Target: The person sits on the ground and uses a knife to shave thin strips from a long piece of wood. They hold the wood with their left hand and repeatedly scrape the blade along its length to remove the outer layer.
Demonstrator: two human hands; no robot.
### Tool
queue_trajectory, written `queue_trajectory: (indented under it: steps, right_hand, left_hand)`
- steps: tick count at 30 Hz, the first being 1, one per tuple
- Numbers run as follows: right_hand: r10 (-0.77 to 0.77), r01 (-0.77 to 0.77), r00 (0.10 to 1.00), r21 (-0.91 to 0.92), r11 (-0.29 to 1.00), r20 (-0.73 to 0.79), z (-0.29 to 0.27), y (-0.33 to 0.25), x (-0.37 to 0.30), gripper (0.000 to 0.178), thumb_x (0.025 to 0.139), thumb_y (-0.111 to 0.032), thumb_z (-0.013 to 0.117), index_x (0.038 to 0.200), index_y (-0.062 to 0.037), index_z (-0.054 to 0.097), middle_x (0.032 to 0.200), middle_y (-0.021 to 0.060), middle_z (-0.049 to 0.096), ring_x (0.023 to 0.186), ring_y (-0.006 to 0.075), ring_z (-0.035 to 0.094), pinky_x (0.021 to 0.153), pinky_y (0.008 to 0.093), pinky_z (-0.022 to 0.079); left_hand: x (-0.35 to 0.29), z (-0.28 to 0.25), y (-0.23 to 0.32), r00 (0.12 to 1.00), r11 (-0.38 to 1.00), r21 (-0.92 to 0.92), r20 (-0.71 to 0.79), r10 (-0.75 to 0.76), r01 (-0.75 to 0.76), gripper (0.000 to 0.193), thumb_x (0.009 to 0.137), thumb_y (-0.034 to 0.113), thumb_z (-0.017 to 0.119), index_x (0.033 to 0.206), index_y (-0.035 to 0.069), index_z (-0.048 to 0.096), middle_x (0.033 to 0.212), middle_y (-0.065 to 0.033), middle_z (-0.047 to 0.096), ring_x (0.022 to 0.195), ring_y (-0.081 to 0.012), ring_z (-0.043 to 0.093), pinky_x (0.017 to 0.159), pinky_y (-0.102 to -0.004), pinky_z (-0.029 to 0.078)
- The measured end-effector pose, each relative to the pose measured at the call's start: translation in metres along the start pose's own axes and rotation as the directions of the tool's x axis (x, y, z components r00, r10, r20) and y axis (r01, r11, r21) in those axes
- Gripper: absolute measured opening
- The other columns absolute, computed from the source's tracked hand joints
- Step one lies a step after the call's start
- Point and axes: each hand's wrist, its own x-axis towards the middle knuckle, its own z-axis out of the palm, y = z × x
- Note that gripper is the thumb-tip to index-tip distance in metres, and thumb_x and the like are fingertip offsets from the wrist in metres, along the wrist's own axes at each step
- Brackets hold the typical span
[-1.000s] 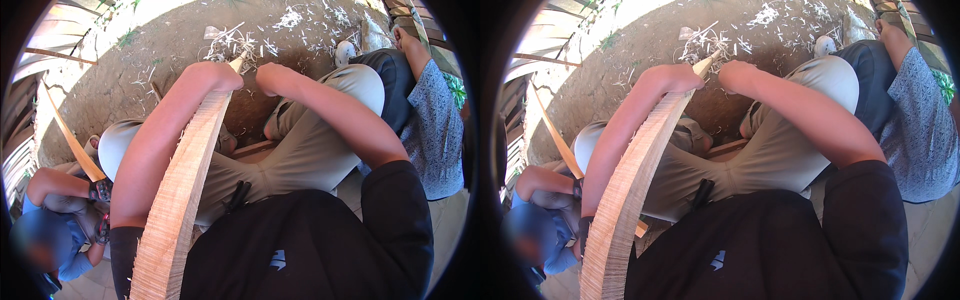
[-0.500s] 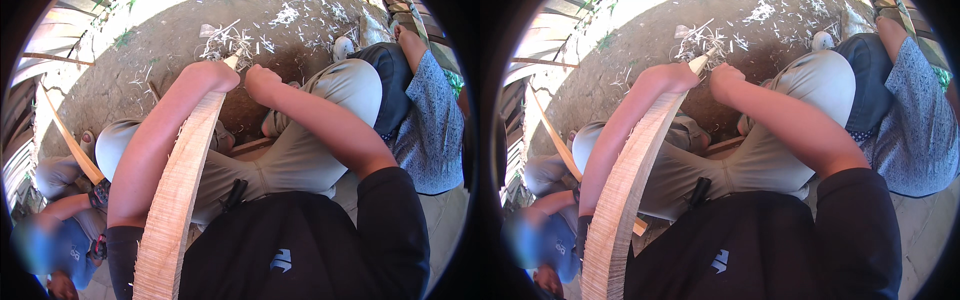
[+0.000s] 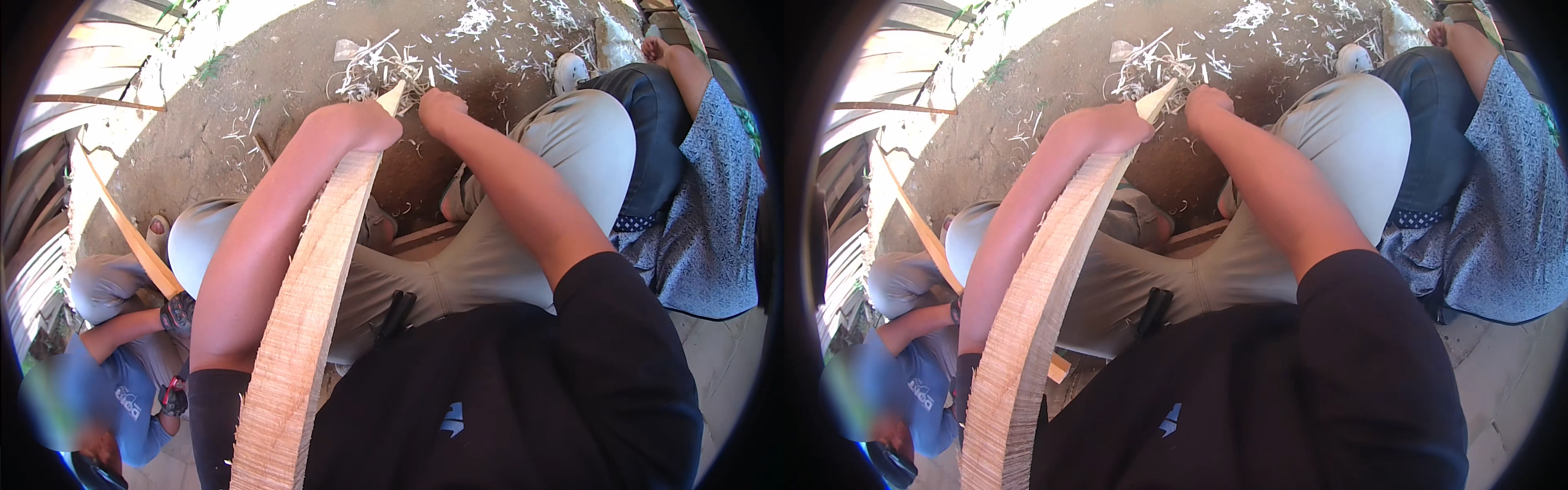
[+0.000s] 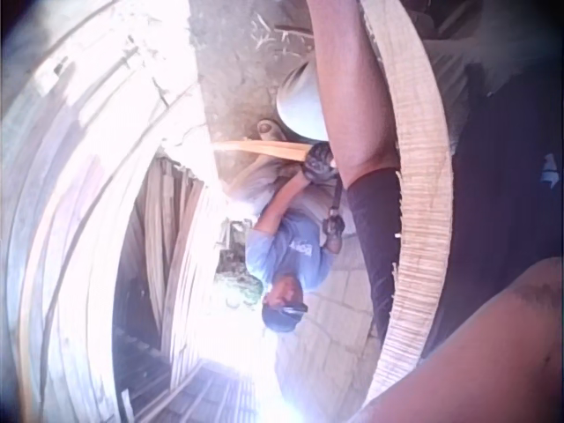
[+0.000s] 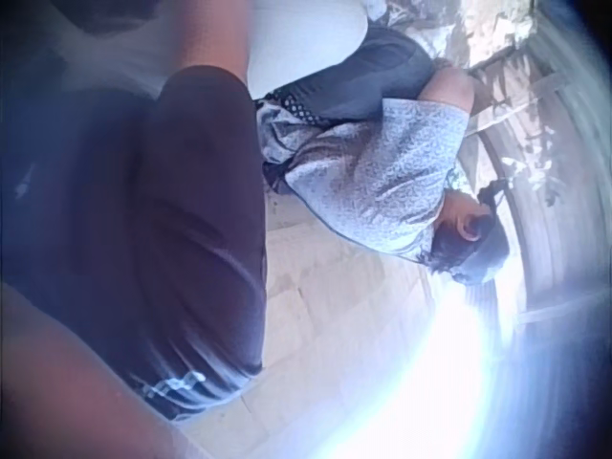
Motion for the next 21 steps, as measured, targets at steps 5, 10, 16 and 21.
queue_trajectory:
  steps: [5,10,16,21]
  right_hand:
    - [-0.144,0.158,0.982,-0.117,0.98,0.12,-0.015,-0.006,-0.019,0.031,0.083,-0.011,0.062,0.112,-0.0027,0.065,0.113,0.0131,0.066,0.105,0.0277,0.064,0.083,0.0373,0.054]
    - [-0.164,0.216,0.955,-0.201,0.955,0.245,-0.051,-0.02,-0.054,0.031,0.08,-0.01,0.062,0.11,-0.0036,0.067,0.114,0.0134,0.066,0.105,0.0299,0.064,0.083,0.04,0.053]
    - [-0.233,0.409,0.876,-0.397,0.821,0.422,-0.059,-0.017,-0.062,0.033,0.077,-0.005,0.061,0.109,-0.0035,0.067,0.116,0.014,0.065,0.104,0.0303,0.064,0.084,0.0413,0.053]
    - [-0.188,0.331,0.901,-0.342,0.879,0.39,-0.055,-0.019,-0.069,0.034,0.077,-0.006,0.064,0.111,-0.0038,0.067,0.116,0.0133,0.065,0.106,0.0297,0.064,0.084,0.0406,0.053]
  left_hand:
    - [-0.006,0.001,-0.01,0.999,0.999,-0.013,0.011,-0.034,0.034,0.053,0.085,0.028,0.04,0.128,0.0,0.053,0.131,-0.0177,0.054,0.12,-0.0307,0.053,0.098,-0.0406,0.042]
    - [-0.004,0.0,-0.013,0.999,1.0,-0.01,0.036,-0.018,0.018,0.054,0.085,0.028,0.039,0.13,0.001,0.052,0.134,-0.0177,0.052,0.122,-0.0313,0.052,0.099,-0.0405,0.041]
    - [-0.009,-0.006,-0.007,0.999,1.0,0.011,0.048,-0.008,0.008,0.054,0.086,0.028,0.038,0.13,0.002,0.052,0.136,-0.0169,0.05,0.124,-0.0315,0.05,0.1,-0.0407,0.04]
    - [-0.014,-0.007,-0.006,0.999,1.0,0.025,0.034,-0.011,0.01,0.053,0.086,0.028,0.038,0.131,0.003,0.052,0.137,-0.0165,0.049,0.124,-0.0314,0.049,0.101,-0.0406,0.04]
